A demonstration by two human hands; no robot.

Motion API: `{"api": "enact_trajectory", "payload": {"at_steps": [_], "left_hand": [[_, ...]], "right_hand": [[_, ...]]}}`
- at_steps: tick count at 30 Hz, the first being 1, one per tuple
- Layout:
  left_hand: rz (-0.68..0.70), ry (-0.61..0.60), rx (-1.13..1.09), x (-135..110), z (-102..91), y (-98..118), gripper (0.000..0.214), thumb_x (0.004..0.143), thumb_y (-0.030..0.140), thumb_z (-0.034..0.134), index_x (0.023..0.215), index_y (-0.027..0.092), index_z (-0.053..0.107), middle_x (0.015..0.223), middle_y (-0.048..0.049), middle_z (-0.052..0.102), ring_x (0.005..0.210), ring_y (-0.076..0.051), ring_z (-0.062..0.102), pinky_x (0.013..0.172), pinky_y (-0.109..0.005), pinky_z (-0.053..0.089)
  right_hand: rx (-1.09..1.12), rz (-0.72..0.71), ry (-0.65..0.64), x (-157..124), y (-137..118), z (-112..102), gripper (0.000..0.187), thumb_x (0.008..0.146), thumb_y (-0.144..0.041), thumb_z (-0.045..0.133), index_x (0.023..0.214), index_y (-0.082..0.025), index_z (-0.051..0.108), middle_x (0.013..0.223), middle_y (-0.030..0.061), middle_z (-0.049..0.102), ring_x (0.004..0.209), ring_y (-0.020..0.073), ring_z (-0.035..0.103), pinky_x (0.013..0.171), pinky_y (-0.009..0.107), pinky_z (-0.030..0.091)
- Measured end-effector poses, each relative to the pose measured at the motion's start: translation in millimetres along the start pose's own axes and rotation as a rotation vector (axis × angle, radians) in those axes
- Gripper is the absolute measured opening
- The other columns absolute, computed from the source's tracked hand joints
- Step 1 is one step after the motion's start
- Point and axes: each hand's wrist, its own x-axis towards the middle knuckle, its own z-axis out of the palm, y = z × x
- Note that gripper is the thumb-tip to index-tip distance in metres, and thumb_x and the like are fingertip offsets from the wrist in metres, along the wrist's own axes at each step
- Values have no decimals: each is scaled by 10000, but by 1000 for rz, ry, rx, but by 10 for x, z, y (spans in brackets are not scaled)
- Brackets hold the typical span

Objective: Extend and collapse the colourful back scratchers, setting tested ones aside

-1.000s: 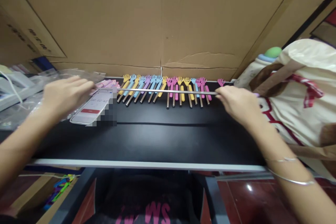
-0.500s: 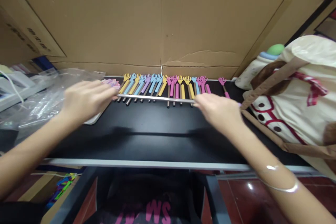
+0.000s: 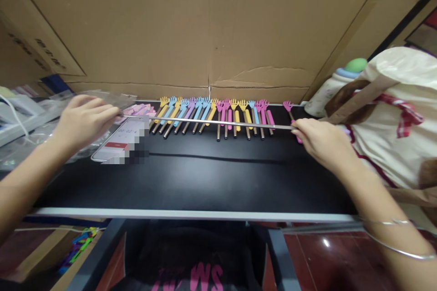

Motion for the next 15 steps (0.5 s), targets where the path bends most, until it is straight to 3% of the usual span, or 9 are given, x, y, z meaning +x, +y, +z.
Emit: {"api": "enact_trajectory", "payload": {"at_steps": [4, 9, 12, 15], "left_hand": [[82, 135, -177, 328, -138, 372, 321, 982, 287, 342, 785, 214, 585, 732, 8, 677, 749, -150, 626, 748, -321, 459], [70, 185, -245, 731, -635, 850, 310, 955, 218, 371, 700, 207, 548, 594, 2, 606, 605, -153, 575, 678, -318, 418], [57, 197, -220, 787, -805, 974, 328, 954, 190, 366, 671, 208, 530, 556, 14, 580, 574, -143, 558, 655, -308, 396], [72, 193, -259, 719, -747, 940, 357, 974, 246, 369, 656, 207, 529, 569, 18, 595, 583, -140, 563, 640, -299, 385]], "right_hand": [[-7, -139, 68, 285, -499, -151, 341, 974, -334, 288, 794, -199, 544, 659, 51, 610, 593, 190, 530, 583, 306, 335], [17, -105, 134, 567, -1073, -402, 346, 976, -307, 286, 777, -191, 544, 665, 50, 596, 608, 179, 502, 621, 303, 304], [35, -94, 169, 594, -1196, -431, 357, 979, -312, 295, 772, -181, 555, 662, 52, 597, 602, 176, 501, 602, 302, 291], [-1, -127, 163, 534, -1120, -364, 373, 981, -334, 311, 745, -186, 561, 650, 36, 600, 593, 162, 501, 617, 290, 312]]}}
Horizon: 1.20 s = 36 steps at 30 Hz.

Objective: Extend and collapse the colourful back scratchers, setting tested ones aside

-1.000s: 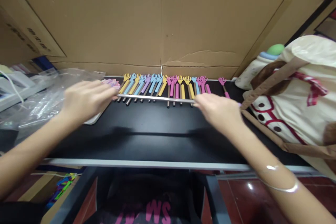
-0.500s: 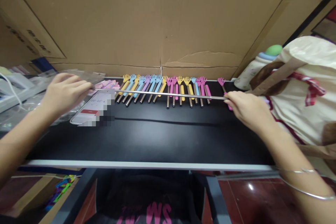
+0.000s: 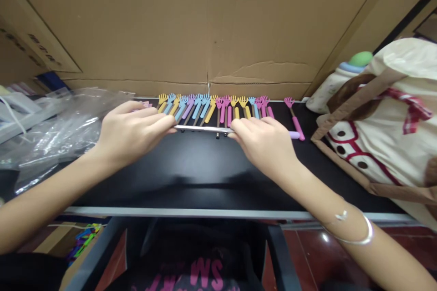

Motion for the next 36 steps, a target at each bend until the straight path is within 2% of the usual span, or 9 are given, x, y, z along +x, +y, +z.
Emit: {"api": "enact_trajectory", "payload": {"at_steps": [5, 8, 11, 18, 23, 26, 28, 32, 36], "left_hand": [[-36, -65, 43, -431, 148, -597, 330, 975, 332, 392, 730, 209, 575, 652, 14, 615, 642, -143, 544, 651, -298, 368], [-133, -136, 48, -732, 176, -989, 331, 974, 348, 387, 733, 196, 557, 644, 23, 548, 654, -134, 480, 693, -302, 351], [-119, -203, 87, -899, 190, -1137, 330, 990, 318, 340, 770, 190, 549, 674, 24, 533, 681, -131, 464, 749, -310, 354], [-50, -193, 207, -787, 270, -1014, 325, 995, 213, 286, 836, 193, 568, 718, 8, 629, 712, -143, 522, 803, -320, 368], [80, -27, 32, -409, 332, -458, 268, 959, 234, 412, 753, 188, 575, 692, 0, 652, 680, -155, 571, 718, -296, 393], [84, -41, -49, -171, 303, -64, 280, 956, 231, 420, 721, 180, 564, 606, -5, 606, 585, -157, 549, 603, -291, 357], [71, -21, -59, -92, 259, 80, 284, 959, 246, 426, 716, 181, 558, 596, -4, 604, 570, -156, 552, 571, -289, 343], [87, -28, -22, -175, 181, -16, 311, 971, 282, 405, 705, 199, 544, 594, 13, 611, 579, -152, 574, 566, -282, 363], [69, -54, 26, -532, 124, -531, 309, 980, 321, 375, 764, 212, 568, 735, 12, 680, 673, -152, 606, 652, -284, 408]], "right_hand": [[-111, 27, -2, -405, 582, 129, 441, 987, -408, 266, 759, -196, 578, 636, 42, 592, 600, 173, 516, 644, 306, 351], [-150, 219, -115, -722, 959, 162, 495, 987, -443, 179, 790, -209, 568, 683, 71, 579, 610, 201, 504, 580, 323, 317], [-176, 246, -103, -911, 1151, 174, 494, 971, -494, 175, 806, -219, 550, 709, 80, 556, 602, 209, 479, 541, 327, 285], [-35, 126, -118, -744, 1115, 316, 474, 984, -455, 169, 737, -236, 509, 667, 56, 520, 649, 216, 494, 656, 353, 352], [19, -11, -40, -314, 424, 370, 403, 993, -372, 273, 763, -199, 554, 670, 43, 589, 633, 172, 511, 630, 293, 342], [35, -43, 8, -86, -20, 303, 354, 982, -309, 340, 733, -181, 557, 627, 24, 566, 604, 150, 492, 598, 274, 317], [19, -51, 39, -13, -162, 235, 354, 980, -305, 353, 726, -176, 563, 616, 20, 560, 598, 145, 484, 586, 273, 302], [-17, -87, 50, -72, -51, 128, 377, 979, -343, 356, 718, -183, 575, 615, 23, 567, 615, 148, 482, 603, 277, 295], [-45, 12, 37, -370, 459, 124, 412, 973, -417, 335, 761, -194, 610, 644, 39, 559, 595, 158, 468, 571, 289, 286]]}}
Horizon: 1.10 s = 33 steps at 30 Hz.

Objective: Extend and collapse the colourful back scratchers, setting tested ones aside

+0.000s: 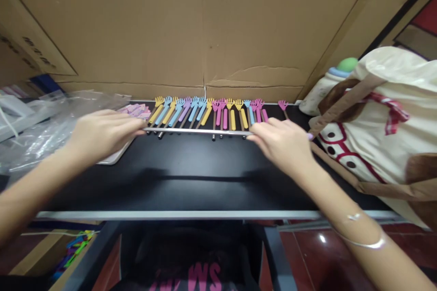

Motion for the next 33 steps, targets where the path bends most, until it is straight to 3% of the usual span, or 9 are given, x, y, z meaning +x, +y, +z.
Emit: {"api": "enact_trajectory", "payload": {"at_steps": [3, 6, 11, 15, 18, 21, 26, 29, 33], "left_hand": [[-45, -54, 57, -342, -20, -382, 326, 980, 334, 343, 786, 204, 571, 698, 5, 636, 660, -151, 572, 679, -301, 398], [-117, -119, 92, -542, -10, -562, 394, 989, 338, 254, 740, 222, 537, 655, 4, 567, 655, -149, 546, 679, -316, 377], [-61, -133, 75, -579, 162, -638, 382, 978, 298, 257, 733, 236, 542, 672, -22, 561, 668, -165, 542, 625, -335, 356], [-38, -109, 84, -562, 286, -685, 342, 967, 280, 296, 757, 233, 562, 667, -20, 589, 649, -164, 536, 624, -325, 363], [-29, -81, 62, -405, 290, -476, 316, 970, 243, 318, 784, 216, 571, 690, -1, 614, 665, -144, 557, 673, -298, 380], [96, 23, 28, -73, 262, -28, 255, 962, 220, 385, 792, 199, 575, 702, 12, 647, 659, -136, 576, 635, -279, 373], [55, 77, -9, 379, 182, 605, 285, 960, 193, 391, 717, 187, 537, 584, 18, 576, 564, -136, 549, 571, -290, 349], [75, 69, -3, 411, 100, 670, 265, 952, 192, 424, 709, 196, 530, 564, 30, 553, 546, -130, 530, 553, -282, 338], [111, 111, 94, 206, 23, 384, 235, 928, 169, 470, 705, 204, 534, 585, 34, 574, 568, -127, 527, 560, -275, 349]], "right_hand": [[-3, 121, -85, -309, 447, 58, 492, 966, -485, 266, 753, -210, 613, 668, 57, 538, 570, 174, 454, 537, 301, 277], [34, 188, -157, -531, 704, 118, 523, 962, -517, 216, 778, -219, 605, 726, 69, 542, 598, 194, 482, 568, 321, 327], [33, 100, -177, -551, 707, 192, 462, 980, -461, 205, 807, -217, 558, 765, 74, 578, 705, 235, 544, 620, 342, 388], [7, 84, -189, -432, 536, 208, 420, 989, -408, 219, 837, -215, 559, 750, 74, 617, 644, 220, 536, 602, 333, 374], [38, 52, -143, -242, 219, 202, 373, 985, -385, 291, 812, -204, 568, 723, 61, 647, 622, 192, 544, 582, 308, 348], [88, -6, -118, 44, -242, 200, 349, 977, -372, 350, 755, -199, 557, 677, 27, 631, 601, 156, 540, 559, 278, 313], [114, -37, -44, 373, -752, 159, 310, 965, -295, 394, 728, -179, 555, 609, 13, 586, 554, 132, 502, 513, 267, 244], [116, -79, -13, 354, -772, 70, 333, 972, -296, 383, 712, -181, 556, 578, 6, 571, 536, 127, 485, 521, 265, 247], [88, -61, -17, 154, -492, -46, 393, 984, -348, 343, 703, -187, 566, 583, 11, 582, 531, 126, 495, 534, 271, 268]]}}
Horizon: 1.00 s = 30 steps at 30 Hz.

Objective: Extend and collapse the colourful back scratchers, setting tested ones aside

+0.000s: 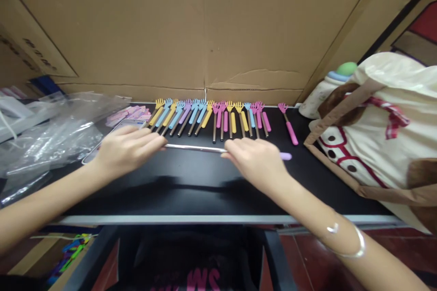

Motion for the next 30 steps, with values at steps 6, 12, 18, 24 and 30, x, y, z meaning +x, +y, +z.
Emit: {"api": "enact_trajectory", "payload": {"at_steps": [6, 12, 18, 24, 30], "left_hand": [[-73, -163, 202, -754, 11, -644, 254, 928, 201, 444, 685, 212, 517, 597, 23, 566, 613, -151, 504, 570, -288, 359], [-141, -200, 0, -936, 112, -779, 280, 943, 166, 353, 742, 221, 540, 613, 27, 568, 607, -137, 488, 578, -291, 317], [-27, -125, -59, -525, 182, -477, 215, 944, 161, 403, 838, 197, 587, 769, 11, 685, 698, -137, 602, 608, -276, 366], [20, -13, -118, 246, -36, 297, 236, 903, 111, 440, 709, 190, 548, 534, 29, 530, 493, -123, 514, 523, -281, 321], [10, -19, -207, 291, -57, 335, 261, 957, 219, 409, 731, 199, 537, 540, 30, 526, 487, -119, 502, 508, -271, 312]], "right_hand": [[-252, 262, -98, -561, 791, -50, 453, 974, -427, 264, 744, -223, 596, 696, 89, 612, 631, 217, 532, 573, 346, 312], [-248, 218, -191, -699, 994, -17, 439, 983, -392, 188, 775, -269, 555, 747, 82, 586, 761, 256, 547, 676, 391, 405], [-10, 158, -111, -405, 675, 86, 416, 984, -372, 236, 751, -227, 549, 701, 66, 573, 629, 196, 532, 566, 319, 369], [127, -30, 4, 86, -238, 109, 347, 979, -291, 354, 725, -176, 560, 603, 13, 577, 549, 122, 511, 518, 261, 281], [98, -91, -12, 134, -279, 18, 364, 984, -314, 360, 711, -176, 556, 586, 6, 584, 526, 111, 499, 514, 259, 246]]}}
